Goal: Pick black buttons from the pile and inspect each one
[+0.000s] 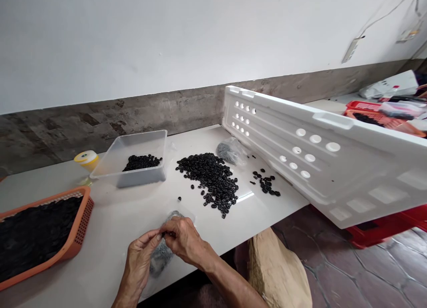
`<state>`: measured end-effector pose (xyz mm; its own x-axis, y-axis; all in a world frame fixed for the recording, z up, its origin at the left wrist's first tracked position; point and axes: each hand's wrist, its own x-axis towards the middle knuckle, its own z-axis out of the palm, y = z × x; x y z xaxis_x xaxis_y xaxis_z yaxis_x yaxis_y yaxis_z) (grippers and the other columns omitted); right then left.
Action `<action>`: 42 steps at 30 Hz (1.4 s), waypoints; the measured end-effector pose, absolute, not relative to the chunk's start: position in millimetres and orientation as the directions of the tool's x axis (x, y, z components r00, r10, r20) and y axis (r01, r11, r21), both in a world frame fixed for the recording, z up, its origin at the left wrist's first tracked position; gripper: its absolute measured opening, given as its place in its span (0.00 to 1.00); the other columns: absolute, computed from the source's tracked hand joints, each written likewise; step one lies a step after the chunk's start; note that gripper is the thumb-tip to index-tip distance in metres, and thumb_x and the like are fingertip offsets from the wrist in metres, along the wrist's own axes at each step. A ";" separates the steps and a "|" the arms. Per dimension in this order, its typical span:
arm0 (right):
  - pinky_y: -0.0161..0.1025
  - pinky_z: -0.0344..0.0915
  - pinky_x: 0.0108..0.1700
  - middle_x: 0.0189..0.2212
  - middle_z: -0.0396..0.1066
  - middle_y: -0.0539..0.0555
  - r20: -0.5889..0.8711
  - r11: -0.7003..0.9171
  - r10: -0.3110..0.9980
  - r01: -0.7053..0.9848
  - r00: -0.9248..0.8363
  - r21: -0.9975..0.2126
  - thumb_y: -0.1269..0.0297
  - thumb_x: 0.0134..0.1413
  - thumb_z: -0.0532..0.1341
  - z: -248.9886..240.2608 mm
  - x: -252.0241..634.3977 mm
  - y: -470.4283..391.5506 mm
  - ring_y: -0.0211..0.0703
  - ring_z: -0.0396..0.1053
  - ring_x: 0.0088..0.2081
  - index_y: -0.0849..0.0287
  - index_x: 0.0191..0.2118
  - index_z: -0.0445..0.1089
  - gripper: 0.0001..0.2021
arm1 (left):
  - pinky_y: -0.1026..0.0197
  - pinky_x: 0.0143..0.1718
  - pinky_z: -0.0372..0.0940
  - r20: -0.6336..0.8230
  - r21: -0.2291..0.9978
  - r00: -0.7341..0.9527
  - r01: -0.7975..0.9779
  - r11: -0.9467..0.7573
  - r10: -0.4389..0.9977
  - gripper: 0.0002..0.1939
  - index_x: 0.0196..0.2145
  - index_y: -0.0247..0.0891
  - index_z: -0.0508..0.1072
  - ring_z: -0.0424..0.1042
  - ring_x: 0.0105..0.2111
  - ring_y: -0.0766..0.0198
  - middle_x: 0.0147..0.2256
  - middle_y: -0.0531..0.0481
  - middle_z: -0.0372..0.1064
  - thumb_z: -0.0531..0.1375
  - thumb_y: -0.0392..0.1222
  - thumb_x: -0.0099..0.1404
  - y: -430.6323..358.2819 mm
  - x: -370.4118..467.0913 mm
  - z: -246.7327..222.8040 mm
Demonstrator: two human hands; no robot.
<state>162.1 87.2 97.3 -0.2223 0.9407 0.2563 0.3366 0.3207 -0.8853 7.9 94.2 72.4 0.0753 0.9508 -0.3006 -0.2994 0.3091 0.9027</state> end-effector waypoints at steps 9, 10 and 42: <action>0.24 0.60 0.36 0.27 0.65 0.53 0.239 0.238 0.971 -0.042 -0.021 -0.970 0.52 0.56 0.62 100.0 147.2 83.4 0.28 0.62 0.32 0.68 0.33 0.71 0.18 | 0.71 0.38 0.71 -0.350 0.772 -0.041 -0.579 0.263 0.936 0.19 0.24 0.36 0.79 0.74 0.31 0.70 0.28 0.50 0.76 0.76 0.47 0.34 79.9 23.8 96.7; 0.25 0.61 0.36 0.27 0.65 0.54 0.220 0.218 0.975 -0.074 -0.024 -0.973 0.52 0.56 0.61 101.0 146.7 82.6 0.28 0.62 0.31 0.68 0.34 0.70 0.19 | 0.70 0.39 0.72 -0.355 0.758 -0.036 -0.596 0.266 0.934 0.19 0.24 0.36 0.79 0.74 0.31 0.69 0.28 0.50 0.76 0.76 0.46 0.34 79.0 23.3 100.9; 0.19 0.56 0.35 0.26 0.64 0.49 0.346 0.362 0.928 0.115 -0.136 -0.925 0.64 0.61 0.56 143.9 133.6 50.5 0.22 0.59 0.29 0.65 0.33 0.70 0.10 | 0.70 0.37 0.73 -0.255 0.786 -0.239 -0.616 0.057 0.937 0.20 0.20 0.39 0.78 0.75 0.32 0.67 0.28 0.52 0.76 0.77 0.46 0.27 60.6 12.6 122.3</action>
<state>133.6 50.5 143.9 -0.1362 0.9283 0.3459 0.1149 0.3616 -0.9252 12.6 60.6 122.3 -0.2389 0.9370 -0.2547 -0.6159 0.0566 0.7858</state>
